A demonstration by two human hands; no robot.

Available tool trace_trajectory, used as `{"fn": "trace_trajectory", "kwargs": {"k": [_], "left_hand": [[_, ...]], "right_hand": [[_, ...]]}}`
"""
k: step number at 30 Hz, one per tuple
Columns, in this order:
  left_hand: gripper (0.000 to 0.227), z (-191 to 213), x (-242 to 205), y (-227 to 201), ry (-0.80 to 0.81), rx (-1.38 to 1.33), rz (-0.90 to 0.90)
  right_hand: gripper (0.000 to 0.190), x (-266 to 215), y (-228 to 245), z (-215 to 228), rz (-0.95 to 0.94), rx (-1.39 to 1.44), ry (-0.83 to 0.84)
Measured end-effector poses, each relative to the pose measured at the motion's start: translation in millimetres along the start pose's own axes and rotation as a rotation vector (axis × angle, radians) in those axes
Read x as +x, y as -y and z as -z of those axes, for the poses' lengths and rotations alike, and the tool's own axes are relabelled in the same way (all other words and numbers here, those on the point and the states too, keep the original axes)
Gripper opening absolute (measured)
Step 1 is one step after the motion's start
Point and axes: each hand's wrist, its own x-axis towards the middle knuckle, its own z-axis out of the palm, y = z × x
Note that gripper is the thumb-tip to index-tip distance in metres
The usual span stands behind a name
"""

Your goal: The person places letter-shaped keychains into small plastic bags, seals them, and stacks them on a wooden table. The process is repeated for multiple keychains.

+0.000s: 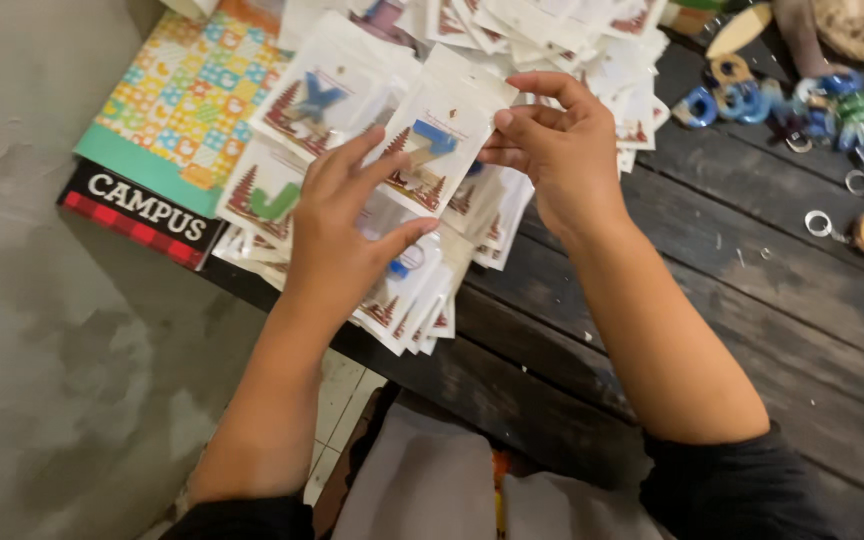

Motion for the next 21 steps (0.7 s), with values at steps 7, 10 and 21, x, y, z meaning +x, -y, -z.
{"fn": "trace_trajectory", "kwargs": {"k": [7, 10, 21], "left_hand": [[0.045, 1, 3, 13, -0.017, 0.134, -0.061], [0.041, 0, 5, 16, -0.014, 0.169, -0.099], [0.038, 3, 5, 17, -0.026, 0.286, -0.155]], "right_hand": [[0.018, 20, -12, -16, 0.018, -0.063, 0.003], [0.016, 22, -13, -19, 0.069, -0.242, 0.008], [0.020, 26, -24, -22, 0.387, -0.825, 0.028]]}}
